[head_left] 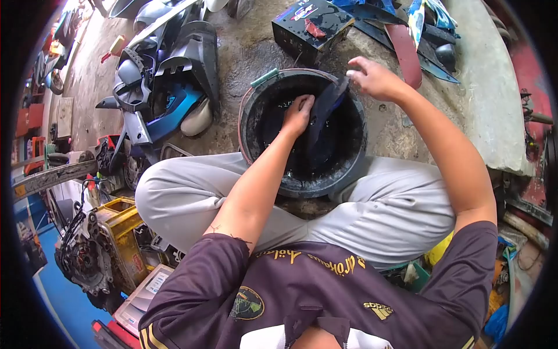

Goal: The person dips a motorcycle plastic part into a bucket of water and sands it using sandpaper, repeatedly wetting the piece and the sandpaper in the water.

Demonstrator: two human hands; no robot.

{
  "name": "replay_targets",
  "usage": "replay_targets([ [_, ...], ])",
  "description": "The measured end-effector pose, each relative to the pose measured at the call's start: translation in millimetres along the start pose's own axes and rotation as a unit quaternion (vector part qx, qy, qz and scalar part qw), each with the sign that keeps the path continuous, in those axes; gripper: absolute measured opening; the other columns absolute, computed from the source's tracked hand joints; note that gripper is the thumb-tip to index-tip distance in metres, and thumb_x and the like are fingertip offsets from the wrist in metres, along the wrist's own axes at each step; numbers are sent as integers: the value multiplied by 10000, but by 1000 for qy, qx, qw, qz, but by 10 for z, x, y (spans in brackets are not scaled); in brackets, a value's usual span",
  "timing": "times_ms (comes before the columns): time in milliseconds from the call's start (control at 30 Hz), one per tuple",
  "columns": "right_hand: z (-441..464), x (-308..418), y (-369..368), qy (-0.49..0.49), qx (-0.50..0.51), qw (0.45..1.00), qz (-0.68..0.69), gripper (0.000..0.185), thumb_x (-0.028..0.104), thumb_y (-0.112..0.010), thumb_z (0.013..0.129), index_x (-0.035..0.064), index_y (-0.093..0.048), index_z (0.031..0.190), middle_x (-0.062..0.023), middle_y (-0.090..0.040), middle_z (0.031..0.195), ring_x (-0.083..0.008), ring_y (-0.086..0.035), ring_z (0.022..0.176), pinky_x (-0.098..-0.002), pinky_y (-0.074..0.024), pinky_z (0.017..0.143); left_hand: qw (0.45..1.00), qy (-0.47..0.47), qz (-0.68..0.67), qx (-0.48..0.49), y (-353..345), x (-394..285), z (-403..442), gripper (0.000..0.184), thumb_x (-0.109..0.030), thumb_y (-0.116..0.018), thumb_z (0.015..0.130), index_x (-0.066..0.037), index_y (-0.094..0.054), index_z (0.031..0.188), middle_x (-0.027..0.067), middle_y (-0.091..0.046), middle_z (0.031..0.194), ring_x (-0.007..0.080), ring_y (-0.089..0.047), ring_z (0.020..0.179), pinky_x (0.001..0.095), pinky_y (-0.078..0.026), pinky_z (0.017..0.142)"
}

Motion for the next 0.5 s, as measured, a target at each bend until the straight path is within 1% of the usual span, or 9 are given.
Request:
replay_targets([
  [67, 56, 95, 253, 19, -52, 998, -30, 499, 330, -664, 1004, 64, -536, 1406, -147, -713, 1027, -233, -674, 869, -378, -531, 824, 1000, 4, -8, 2, -77, 31, -14, 587, -521, -629, 974, -64, -656, 1341, 180, -693, 1302, 294, -639, 1245, 372, -463, 1060],
  [133, 114, 191, 409, 42, -33, 997, -52, 486, 320, -672, 993, 59, -555, 1387, -154, -716, 1014, -258, -674, 905, -384, -526, 850, 1000, 22, -22, 1, -106, 168, 41, 622, -525, -629, 970, -35, -645, 1353, 196, -683, 1321, 304, -628, 1268, 370, -453, 1074],
  [167, 172, 202, 443, 56, -23, 996, -63, 480, 315, -676, 988, 57, -564, 1377, -158, -718, 1007, -271, -673, 922, -387, -523, 863, 999, 14, -29, 2, -123, 239, 78, 626, -524, -629, 970, -35, -641, 1362, 198, -674, 1337, 307, -617, 1284, 370, -444, 1085],
  [200, 270, 153, 483, 65, -32, 996, -59, 461, 312, -685, 978, 52, -590, 1346, -153, -716, 963, -278, -676, 916, -395, -523, 860, 999, 7, -37, 2, -139, 269, 100, 630, -522, -629, 970, -36, -636, 1370, 201, -665, 1353, 309, -607, 1300, 371, -434, 1096],
  [233, 391, 75, 490, 64, -34, 996, -58, 454, 312, -685, 978, 50, -596, 1338, -155, -717, 960, -283, -678, 915, -397, -523, 858, 999, 2, -44, 2, -150, 310, 113, 634, -520, -629, 970, -36, -632, 1379, 203, -656, 1369, 312, -596, 1317, 371, -425, 1108],
  [267, 529, -12, 476, 62, -37, 996, -58, 448, 312, -685, 977, 48, -602, 1329, -157, -717, 958, -287, -679, 913, -400, -523, 855, 997, 26, -69, 32, -186, 416, 120, 650, -513, -623, 975, -38, -601, 1418, 220, -610, 1429, 325, -552, 1368, 373, -390, 1140],
  [367, 1060, -258, 349, 63, -40, 993, -92, 433, 311, -687, 972, 44, -619, 1305, -168, -724, 960, -307, -689, 911, -412, -526, 850, 998, 47, -39, 34, -126, 312, 41, 653, -504, -620, 981, -38, -583, 1437, 218, -596, 1447, 327, -530, 1388, 380, -378, 1150],
  [400, 1195, -299, 321, 62, -41, 991, -108, 428, 310, -688, 969, 43, -624, 1298, -173, -727, 962, -315, -692, 910, -417, -528, 848, 997, 41, -64, 34, -136, 299, 19, 648, -488, -622, 986, -37, -569, 1449, 217, -589, 1456, 322, -523, 1393, 382, -373, 1155],
  [500, 1574, -338, 134, 55, -7, 989, -136, 489, 364, -686, 946, 73, -619, 1332, -241, -700, 1212, -404, -651, 1170, -470, -502, 1007, 998, 43, -40, 16, -89, 253, 29, 569, -440, -639, 993, -24, -622, 1382, 188, -652, 1370, 286, -577, 1319, 361, -400, 1121],
])
Point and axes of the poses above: each hand's wrist, its own z-axis towards the middle knuckle, its own y-axis out of the back of the hand, x = y × z, the point moved 9 cm from there along z, towards the middle knuckle
